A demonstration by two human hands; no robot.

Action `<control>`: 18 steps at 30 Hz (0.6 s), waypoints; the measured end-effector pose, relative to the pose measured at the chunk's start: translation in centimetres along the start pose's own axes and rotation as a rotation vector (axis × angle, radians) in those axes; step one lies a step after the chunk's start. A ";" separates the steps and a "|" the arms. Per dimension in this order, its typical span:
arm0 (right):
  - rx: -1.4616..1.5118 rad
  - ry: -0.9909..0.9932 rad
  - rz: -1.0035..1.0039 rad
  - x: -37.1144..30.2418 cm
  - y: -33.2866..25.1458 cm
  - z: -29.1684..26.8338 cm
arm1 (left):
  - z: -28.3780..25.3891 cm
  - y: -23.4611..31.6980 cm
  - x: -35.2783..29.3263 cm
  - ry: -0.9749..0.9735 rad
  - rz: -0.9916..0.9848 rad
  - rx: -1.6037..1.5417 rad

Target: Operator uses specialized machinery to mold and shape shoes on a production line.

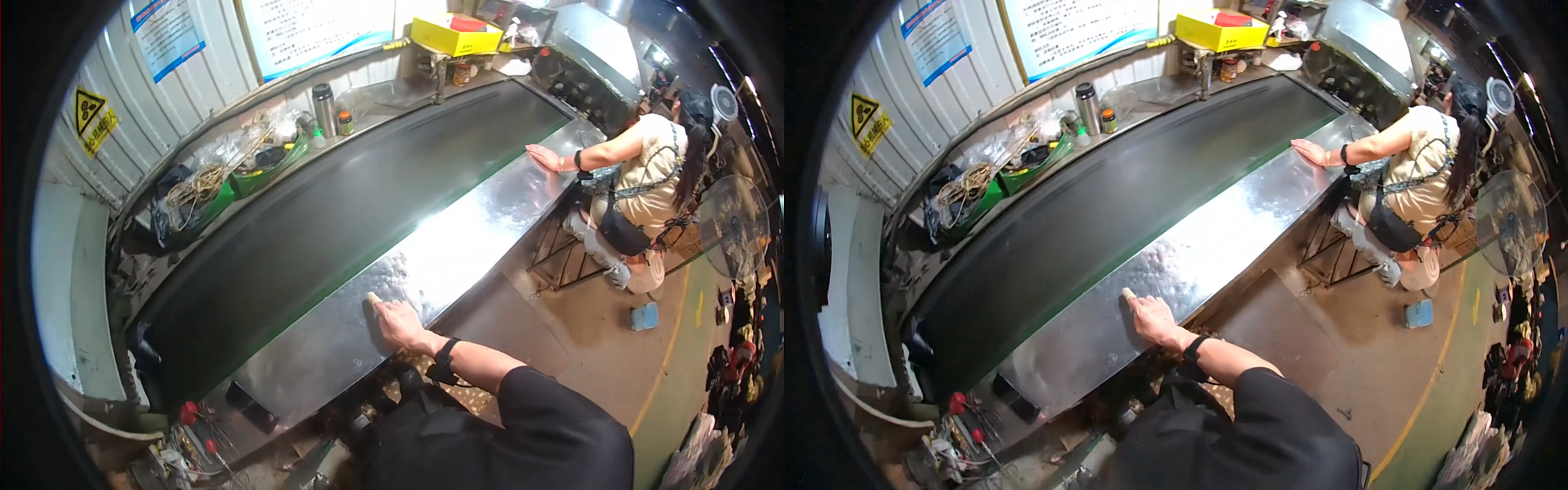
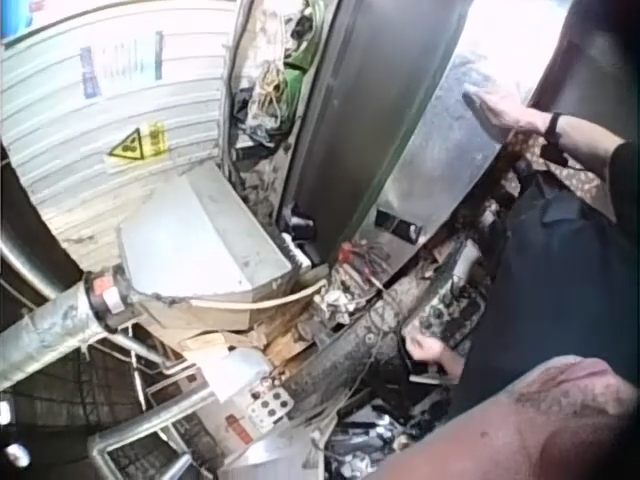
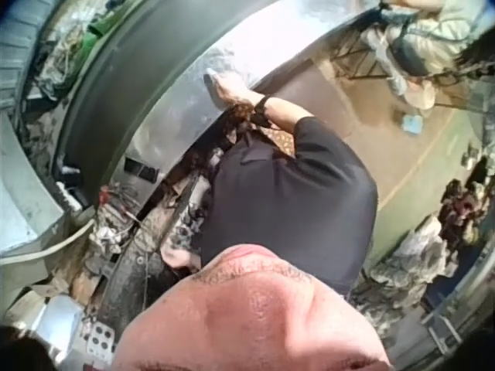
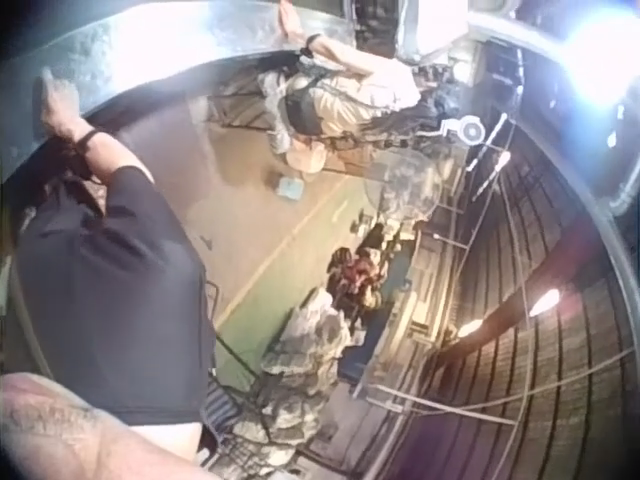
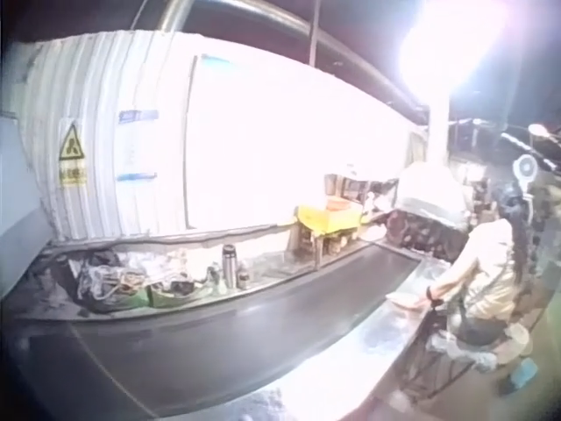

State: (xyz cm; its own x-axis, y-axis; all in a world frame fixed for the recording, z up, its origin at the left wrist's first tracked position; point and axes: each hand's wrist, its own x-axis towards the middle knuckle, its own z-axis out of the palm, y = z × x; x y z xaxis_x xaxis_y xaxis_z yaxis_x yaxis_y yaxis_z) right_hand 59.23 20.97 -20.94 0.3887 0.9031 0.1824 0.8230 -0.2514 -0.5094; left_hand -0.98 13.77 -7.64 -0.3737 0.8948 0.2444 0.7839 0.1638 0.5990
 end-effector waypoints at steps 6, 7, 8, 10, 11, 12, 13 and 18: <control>0.028 -0.103 -0.095 1.9 -2.8 1.8 | -4.6 2.1 -3.9 0.078 -0.166 -0.044; 0.034 -0.111 -0.102 2.1 -3.2 1.7 | -4.8 3.2 -4.2 0.091 -0.191 -0.059; -0.016 -0.178 -0.076 2.3 -3.6 1.6 | -5.2 4.3 -4.6 0.104 -0.218 -0.072; -0.053 -0.269 -0.066 3.0 -4.1 1.8 | -6.3 6.7 -5.6 0.137 -0.279 -0.083; -0.047 -0.310 -0.068 3.1 -4.1 1.7 | -7.2 7.9 -6.5 0.157 -0.316 -0.078; -0.038 -0.354 -0.072 3.5 -3.9 1.6 | -8.3 9.1 -7.5 0.178 -0.354 -0.068; -0.080 -0.365 -0.107 3.5 -3.8 1.3 | -10.2 10.3 -8.6 0.204 -0.392 -0.043; -0.193 -0.374 -0.240 4.3 -2.5 0.6 | -10.2 21.3 -9.4 0.323 -0.542 0.007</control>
State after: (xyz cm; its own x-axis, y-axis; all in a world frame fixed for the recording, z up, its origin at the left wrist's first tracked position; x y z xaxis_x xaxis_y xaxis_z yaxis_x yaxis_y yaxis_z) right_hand 58.63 25.68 -19.38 0.0322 0.9978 -0.0576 0.9469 -0.0489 -0.3177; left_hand 14.17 4.64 10.67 -0.8488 0.5136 0.1259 0.4439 0.5627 0.6974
